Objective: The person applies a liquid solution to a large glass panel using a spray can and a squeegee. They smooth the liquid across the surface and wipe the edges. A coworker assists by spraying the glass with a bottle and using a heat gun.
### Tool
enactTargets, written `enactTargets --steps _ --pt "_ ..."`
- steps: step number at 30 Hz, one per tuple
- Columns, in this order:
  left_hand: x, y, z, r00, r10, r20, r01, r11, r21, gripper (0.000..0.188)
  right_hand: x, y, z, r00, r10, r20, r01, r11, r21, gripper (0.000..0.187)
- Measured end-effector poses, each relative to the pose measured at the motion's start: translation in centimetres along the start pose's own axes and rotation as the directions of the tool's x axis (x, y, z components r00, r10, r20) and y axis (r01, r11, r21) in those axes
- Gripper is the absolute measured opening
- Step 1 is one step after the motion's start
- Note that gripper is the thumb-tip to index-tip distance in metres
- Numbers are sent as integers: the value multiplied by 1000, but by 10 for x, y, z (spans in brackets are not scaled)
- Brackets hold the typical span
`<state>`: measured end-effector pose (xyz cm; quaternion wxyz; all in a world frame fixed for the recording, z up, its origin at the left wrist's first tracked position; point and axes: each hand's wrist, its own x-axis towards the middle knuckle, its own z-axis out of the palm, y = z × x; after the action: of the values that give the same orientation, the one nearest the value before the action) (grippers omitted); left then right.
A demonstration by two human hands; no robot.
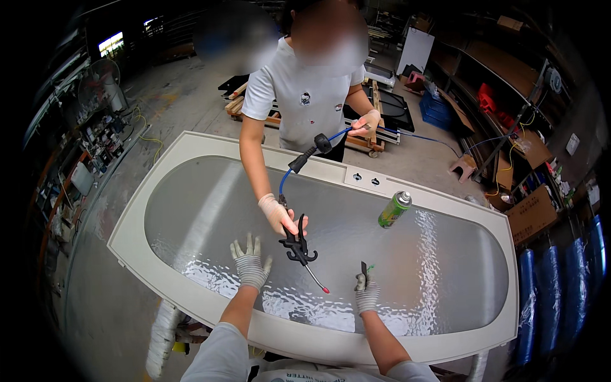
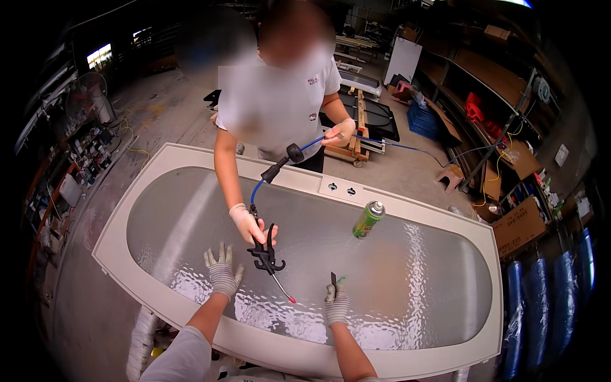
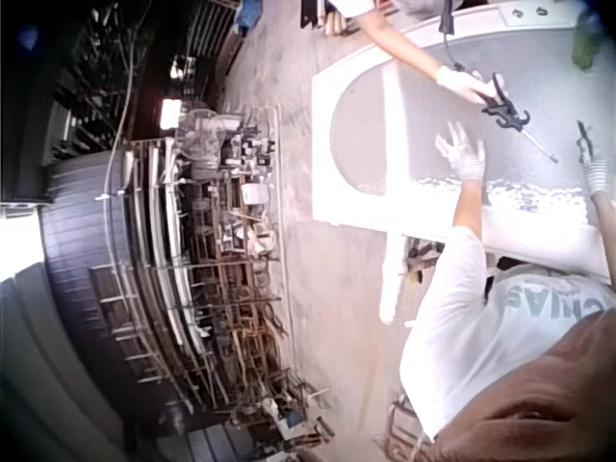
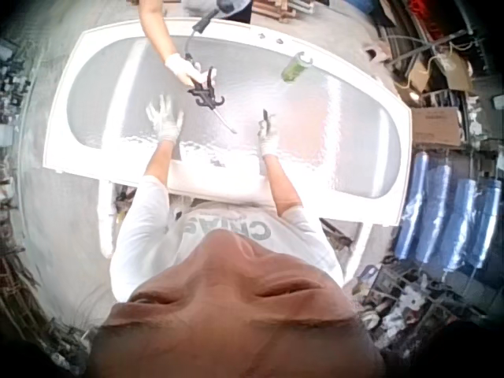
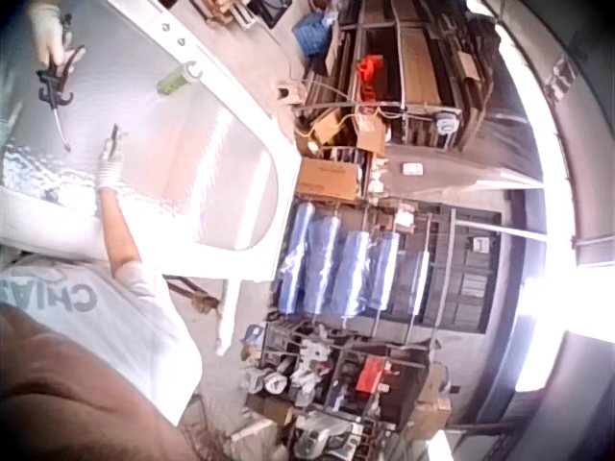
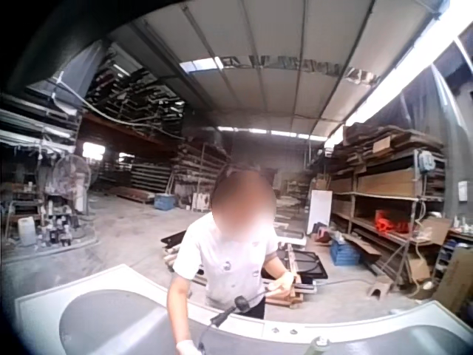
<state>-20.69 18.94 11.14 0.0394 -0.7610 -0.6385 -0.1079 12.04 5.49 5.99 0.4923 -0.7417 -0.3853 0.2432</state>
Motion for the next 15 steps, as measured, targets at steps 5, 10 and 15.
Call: enactTargets --steps 5,10,15 --pt "-8 -2 20 999 38 -30 -38 999 -13 80 9 34 7 980 -182 -86 169 976 -135 30" --pt "-19 12 20 991 113 -72 -113 994 2 82 19 41 11 977 -178 -117 158 974 -159 31" --pt "-52 39 18 968 249 19 -249 968 -31 81 2 -7 0 988 -137 -75 114 960 -254 31"
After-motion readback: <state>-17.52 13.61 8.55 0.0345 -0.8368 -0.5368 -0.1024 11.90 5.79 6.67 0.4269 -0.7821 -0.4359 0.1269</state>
